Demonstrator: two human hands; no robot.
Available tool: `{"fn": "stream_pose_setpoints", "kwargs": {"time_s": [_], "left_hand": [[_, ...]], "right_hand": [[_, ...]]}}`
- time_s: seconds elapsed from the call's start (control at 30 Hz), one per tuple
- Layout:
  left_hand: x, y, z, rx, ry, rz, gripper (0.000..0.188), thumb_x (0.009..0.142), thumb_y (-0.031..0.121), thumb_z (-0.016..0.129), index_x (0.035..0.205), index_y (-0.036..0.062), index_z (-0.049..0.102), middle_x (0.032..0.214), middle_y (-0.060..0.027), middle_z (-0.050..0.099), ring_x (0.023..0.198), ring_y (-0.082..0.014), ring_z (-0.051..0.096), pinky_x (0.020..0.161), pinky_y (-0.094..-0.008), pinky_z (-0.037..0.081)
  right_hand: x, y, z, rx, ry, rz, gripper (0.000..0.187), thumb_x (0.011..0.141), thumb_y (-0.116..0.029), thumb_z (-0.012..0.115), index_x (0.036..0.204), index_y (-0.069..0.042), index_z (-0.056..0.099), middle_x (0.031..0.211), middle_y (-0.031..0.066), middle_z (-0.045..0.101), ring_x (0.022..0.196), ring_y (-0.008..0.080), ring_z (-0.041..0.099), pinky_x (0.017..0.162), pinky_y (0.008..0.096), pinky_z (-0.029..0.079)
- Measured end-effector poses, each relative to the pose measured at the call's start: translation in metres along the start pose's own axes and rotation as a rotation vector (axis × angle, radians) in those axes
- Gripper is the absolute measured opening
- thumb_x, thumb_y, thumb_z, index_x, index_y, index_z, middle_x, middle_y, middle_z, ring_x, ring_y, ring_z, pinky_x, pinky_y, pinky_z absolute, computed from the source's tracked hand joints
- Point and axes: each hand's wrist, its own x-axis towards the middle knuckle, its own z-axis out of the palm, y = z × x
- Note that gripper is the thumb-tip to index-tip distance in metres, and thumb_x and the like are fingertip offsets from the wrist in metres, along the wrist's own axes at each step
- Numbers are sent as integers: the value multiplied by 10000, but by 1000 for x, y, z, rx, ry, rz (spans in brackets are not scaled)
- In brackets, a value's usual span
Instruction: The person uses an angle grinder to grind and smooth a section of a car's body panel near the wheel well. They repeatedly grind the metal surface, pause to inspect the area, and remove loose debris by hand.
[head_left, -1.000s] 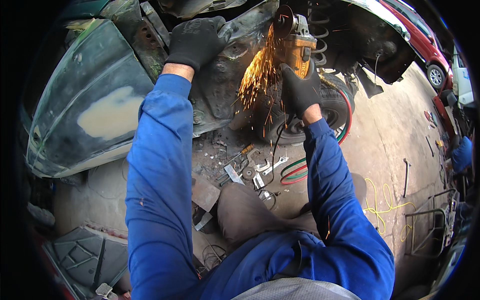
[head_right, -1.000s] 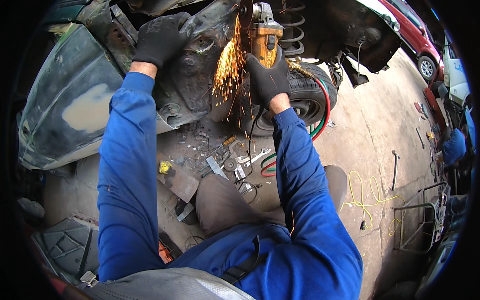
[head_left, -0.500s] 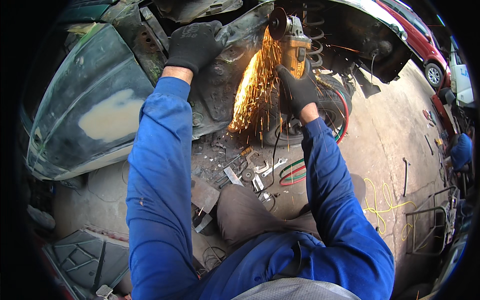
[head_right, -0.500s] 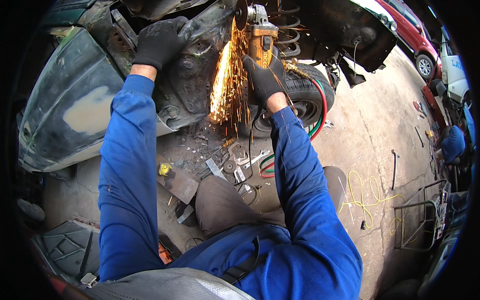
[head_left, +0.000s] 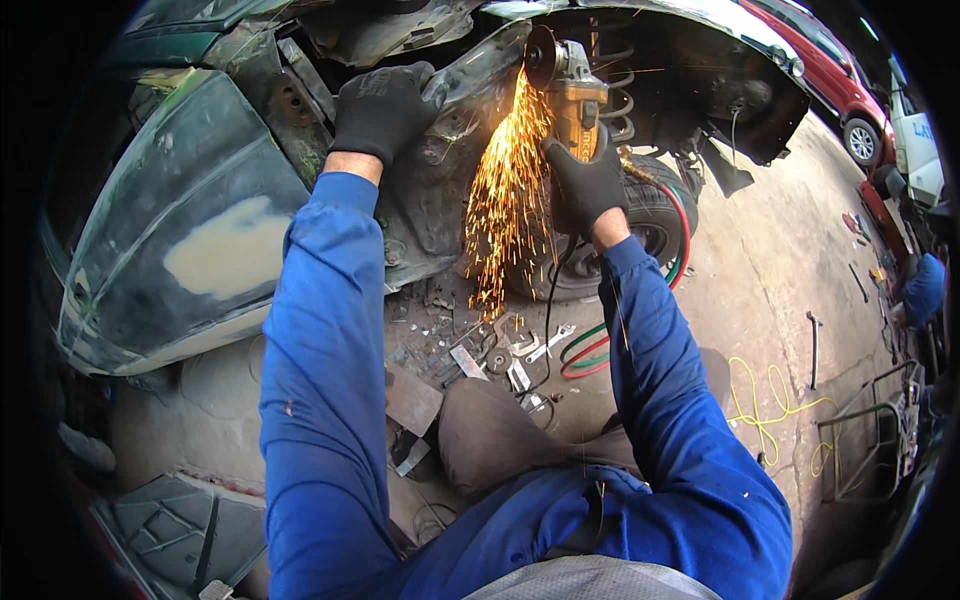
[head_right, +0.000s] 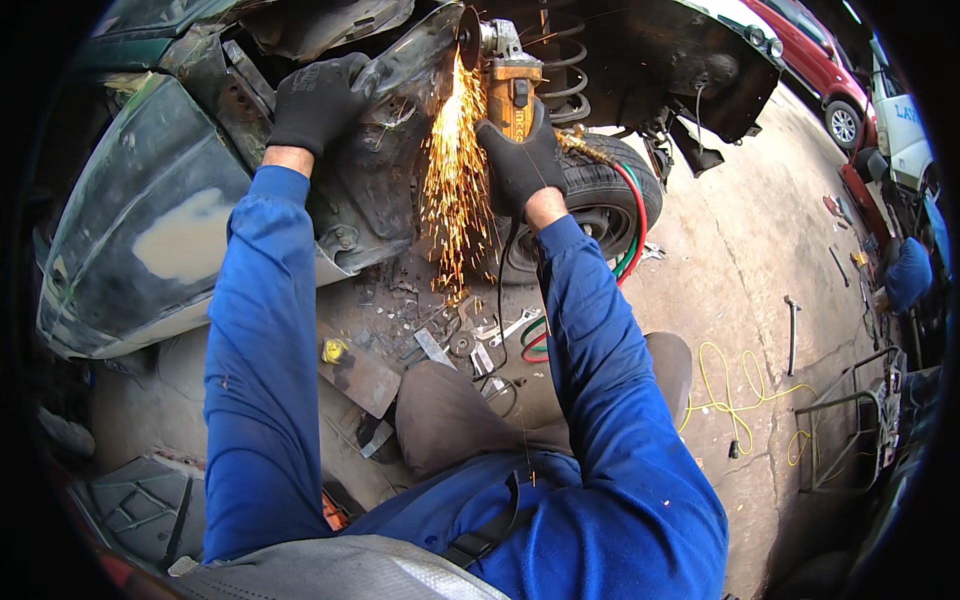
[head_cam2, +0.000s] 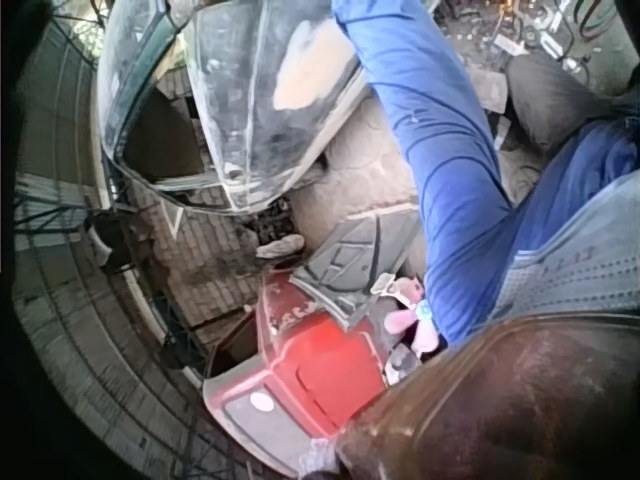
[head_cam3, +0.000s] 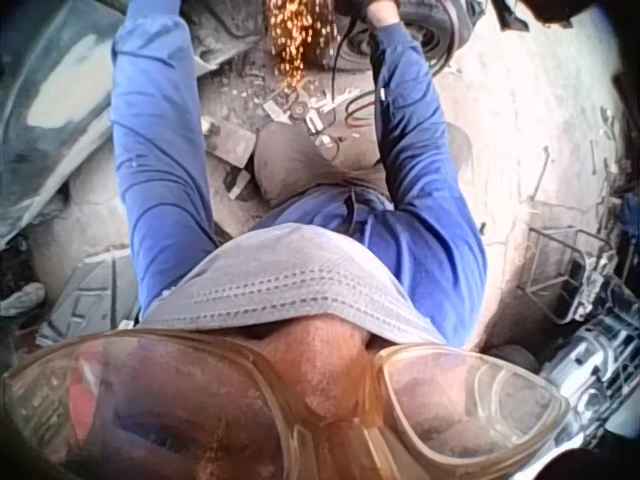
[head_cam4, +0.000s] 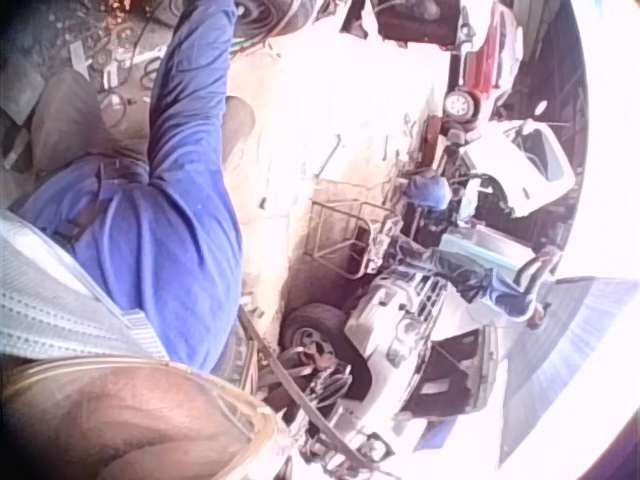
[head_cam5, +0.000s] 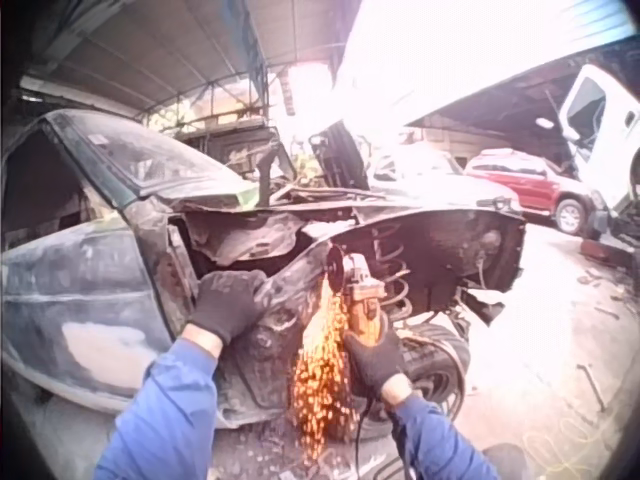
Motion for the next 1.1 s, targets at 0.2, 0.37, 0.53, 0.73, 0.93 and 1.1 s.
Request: {"fn": "stream_pose_setpoints", "kwargs": {"time_s": [0.2, 0.37, 0.53, 0.73, 0.93, 1.1], "left_hand": [[-3, 1, 0, 16, 71, 4, 354, 1007, 536, 573, 1075, 244, 761, 974, -99, 785, 932, -354, 760, 808, -510, 600], [-2, -1, -2, -16, 43, 11, 415, 1034, 579, 564, 1179, 269, 800, 1056, -120, 797, 985, -366, 756, 865, -505, 598], [0, 2, -3, 0, 2, -19, 413, 1029, 581, 572, 1171, 266, 799, 1055, -123, 796, 984, -369, 755, 858, -509, 598], [-1, -2, 1, -33, 49, 30, 394, 1021, 567, 588, 1123, 248, 796, 1012, -112, 790, 943, -367, 753, 824, -513, 596], [-3, -4, 6, -31, 105, 42, 377, 1032, 548, 582, 1109, 248, 796, 997, -102, 789, 926, -356, 754, 813, -502, 598], [-3, -4, 6, -12, 126, 52, 374, 1027, 551, 595, 1111, 252, 803, 1005, -91, 794, 920, -346, 758, 819, -486, 603]], "right_hand": [[-4, 4, 10, -83, 9, -45, 650, 888, -265, 847, 1415, -6, 571, 1235, 171, 733, 1092, 269, 712, 979, 403, 555], [-1, -6, 12, 18, 46, -24, 642, 898, -264, 843, 1421, -9, 569, 1194, 157, 746, 1042, 247, 724, 958, 392, 561], [6, -16, -2, -47, 14, -49, 651, 897, -292, 840, 1419, -11, 571, 1228, 158, 736, 1087, 245, 715, 975, 400, 554], [0, 2, 6, -70, 13, -51, 586, 906, -273, 836, 1373, -22, 588, 1186, 151, 735, 1044, 241, 703, 943, 399, 559], [6, 20, 8, -70, 16, -55, 613, 907, -258, 862, 1402, -27, 583, 1185, 157, 742, 1055, 262, 713, 934, 408, 565], [12, 22, 9, -73, 32, -124, 635, 903, -251, 872, 1409, -6, 577, 1214, 181, 736, 1083, 283, 717, 955, 417, 560]]}}
